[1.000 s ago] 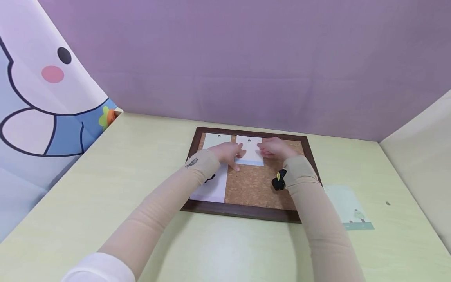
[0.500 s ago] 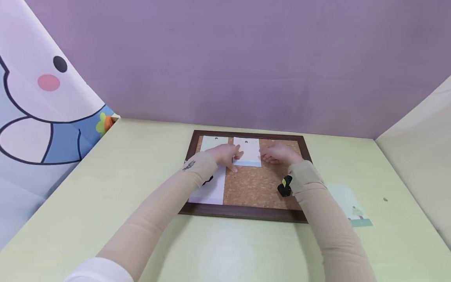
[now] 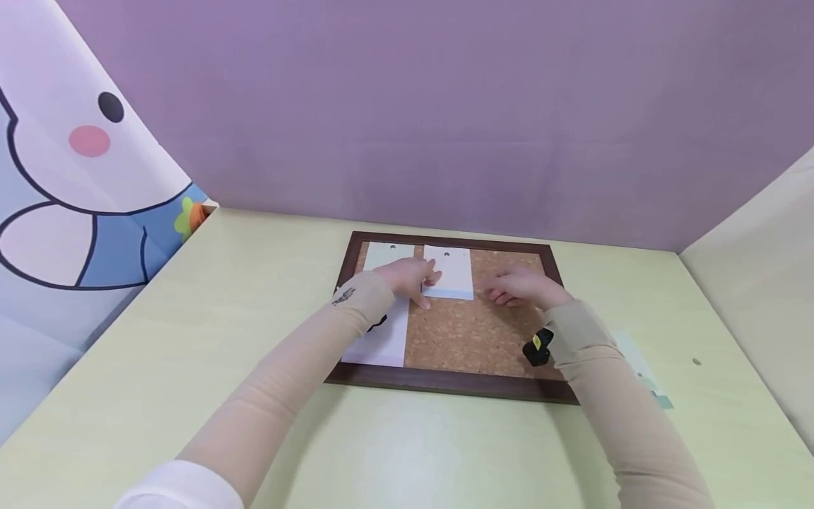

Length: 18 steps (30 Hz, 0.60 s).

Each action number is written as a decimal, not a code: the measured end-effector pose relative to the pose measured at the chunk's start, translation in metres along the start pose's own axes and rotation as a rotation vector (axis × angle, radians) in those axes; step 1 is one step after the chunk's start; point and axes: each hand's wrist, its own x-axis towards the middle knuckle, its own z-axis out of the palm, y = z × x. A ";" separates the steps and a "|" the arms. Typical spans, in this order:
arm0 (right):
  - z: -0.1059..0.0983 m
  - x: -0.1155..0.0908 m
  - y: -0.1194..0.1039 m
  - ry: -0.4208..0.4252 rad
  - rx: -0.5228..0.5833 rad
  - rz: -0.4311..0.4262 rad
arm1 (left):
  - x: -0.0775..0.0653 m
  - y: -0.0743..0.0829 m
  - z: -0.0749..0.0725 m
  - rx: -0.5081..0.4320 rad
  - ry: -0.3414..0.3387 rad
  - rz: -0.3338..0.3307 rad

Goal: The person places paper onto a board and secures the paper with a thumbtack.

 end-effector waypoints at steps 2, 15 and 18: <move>-0.002 -0.003 0.003 0.001 0.006 -0.005 | 0.002 0.000 0.000 0.005 -0.004 0.004; -0.009 -0.038 0.024 -0.011 -0.044 0.021 | 0.007 0.000 0.001 0.004 -0.016 0.020; -0.014 -0.047 0.030 -0.016 -0.058 0.038 | 0.004 0.000 0.000 0.004 -0.013 0.017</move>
